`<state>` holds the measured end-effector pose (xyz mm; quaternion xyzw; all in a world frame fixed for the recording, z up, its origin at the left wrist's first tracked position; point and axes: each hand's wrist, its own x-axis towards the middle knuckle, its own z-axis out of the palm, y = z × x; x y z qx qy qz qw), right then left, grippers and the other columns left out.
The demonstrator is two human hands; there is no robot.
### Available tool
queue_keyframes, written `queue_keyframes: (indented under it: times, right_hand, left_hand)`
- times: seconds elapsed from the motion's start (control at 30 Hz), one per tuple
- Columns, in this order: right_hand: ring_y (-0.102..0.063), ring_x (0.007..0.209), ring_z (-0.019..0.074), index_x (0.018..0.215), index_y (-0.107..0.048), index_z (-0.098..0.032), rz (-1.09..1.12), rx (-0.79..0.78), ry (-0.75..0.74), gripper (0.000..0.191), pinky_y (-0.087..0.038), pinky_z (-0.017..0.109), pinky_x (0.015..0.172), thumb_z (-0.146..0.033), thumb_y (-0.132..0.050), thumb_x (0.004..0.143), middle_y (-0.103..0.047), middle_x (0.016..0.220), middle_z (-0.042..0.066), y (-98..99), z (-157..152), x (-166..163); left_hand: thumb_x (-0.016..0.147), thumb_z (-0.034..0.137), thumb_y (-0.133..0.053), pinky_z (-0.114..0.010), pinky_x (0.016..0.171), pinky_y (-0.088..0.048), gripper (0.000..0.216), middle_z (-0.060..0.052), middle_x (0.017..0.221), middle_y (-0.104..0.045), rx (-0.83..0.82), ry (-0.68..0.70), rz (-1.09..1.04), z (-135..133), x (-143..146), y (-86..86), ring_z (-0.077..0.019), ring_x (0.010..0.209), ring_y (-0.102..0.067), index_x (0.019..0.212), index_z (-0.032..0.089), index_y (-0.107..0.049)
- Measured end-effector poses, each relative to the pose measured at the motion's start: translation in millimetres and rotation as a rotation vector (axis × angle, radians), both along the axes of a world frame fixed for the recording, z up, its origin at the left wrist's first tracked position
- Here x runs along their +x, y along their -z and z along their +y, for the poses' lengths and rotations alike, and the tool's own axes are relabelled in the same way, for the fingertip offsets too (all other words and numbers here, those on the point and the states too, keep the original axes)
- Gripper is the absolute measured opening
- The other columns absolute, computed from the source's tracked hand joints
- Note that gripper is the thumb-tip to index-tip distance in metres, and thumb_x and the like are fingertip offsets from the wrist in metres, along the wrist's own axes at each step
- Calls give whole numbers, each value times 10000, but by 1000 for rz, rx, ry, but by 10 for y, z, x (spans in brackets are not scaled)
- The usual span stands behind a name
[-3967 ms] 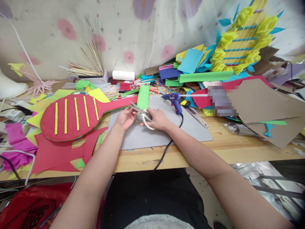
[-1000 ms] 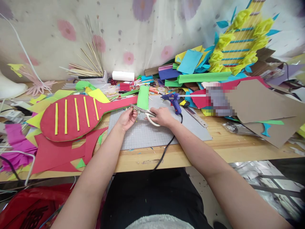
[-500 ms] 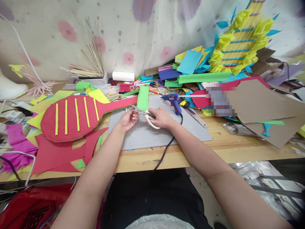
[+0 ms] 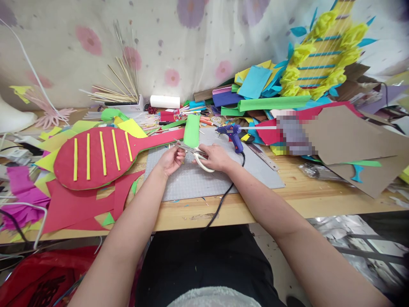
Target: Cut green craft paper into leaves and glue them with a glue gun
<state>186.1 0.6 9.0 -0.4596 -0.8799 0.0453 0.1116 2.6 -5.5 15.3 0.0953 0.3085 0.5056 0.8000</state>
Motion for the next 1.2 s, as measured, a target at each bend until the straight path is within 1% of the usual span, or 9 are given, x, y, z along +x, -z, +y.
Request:
queue_keyframes:
  times: [0.13, 0.23, 0.3, 0.37, 0.5, 0.6, 0.77, 0.9, 1.2]
  right_hand:
    - [-550, 658, 186, 924, -589, -193, -17, 16, 52, 511, -238, 284, 601, -635, -353, 823, -665, 760, 62, 1, -1, 8]
    - [-545, 644, 184, 920, -592, -195, 15, 14, 85, 512, -224, 280, 584, -631, -339, 831, -660, 740, 60, -5, 8, 30]
    - [-542, 649, 181, 931, -576, -188, 53, 11, 75, 506, -239, 277, 592, -624, -339, 837, -656, 745, 57, -14, 17, 46]
    - [-541, 668, 180, 943, -558, -178, 73, 6, 31, 501, -266, 277, 624, -622, -353, 833, -652, 763, 58, -22, 23, 55]
    - [-544, 708, 182, 947, -545, -177, 35, -27, -34, 492, -291, 288, 684, -622, -377, 822, -648, 808, 65, -25, 18, 44]
    - [-548, 713, 183, 944, -550, -181, 13, -34, -36, 477, -296, 291, 692, -610, -378, 827, -652, 820, 65, -21, 8, 28]
    - [-553, 685, 179, 922, -567, -180, 7, 9, -25, 469, -300, 293, 698, -602, -388, 824, -658, 781, 54, -13, 9, 28]
    - [-551, 657, 177, 919, -577, -185, 2, 14, -28, 472, -297, 292, 679, -608, -391, 820, -657, 750, 47, -8, 11, 37]
    - [-556, 659, 188, 909, -604, -196, -25, 26, 15, 497, -267, 285, 623, -632, -393, 801, -665, 737, 52, -18, -14, 21]
  left_hand:
    - [926, 182, -340, -52, 328, -252, 284, 48, 523, -360, -62, -14, -14, -37, 6, -66, -3, 380, -358, 668, 130, -448]
    - [912, 227, -392, -53, 323, -246, 277, 56, 522, -350, -82, -15, -31, -54, 9, -98, 0, 376, -351, 654, 134, -425]
    - [894, 251, -438, -57, 320, -246, 274, 60, 524, -346, -87, -17, -46, -55, 9, -103, 1, 375, -349, 647, 137, -418]
    - [888, 254, -455, -58, 322, -249, 269, 60, 527, -350, -94, -20, -50, -52, 7, -99, 2, 375, -350, 648, 137, -421]
    - [911, 231, -402, -56, 316, -243, 264, 59, 516, -347, -97, -17, -23, -45, 8, -83, -2, 368, -344, 669, 135, -447]
    - [905, 236, -418, -55, 312, -237, 268, 60, 508, -339, -100, -4, -10, -40, 10, -78, -1, 365, -338, 659, 133, -446]
    - [888, 233, -463, -54, 313, -228, 260, 66, 504, -329, -116, -4, -14, -40, 10, -85, 3, 361, -329, 649, 135, -438]
    - [902, 241, -434, -55, 305, -215, 277, 72, 489, -314, -111, -2, 8, -55, 13, -110, 7, 339, -321, 646, 135, -431]
    - [877, 233, -491, -63, 300, -186, 256, 86, 487, -284, -147, -2, -4, -65, -2, -115, 11, 320, -297, 646, 140, -431]
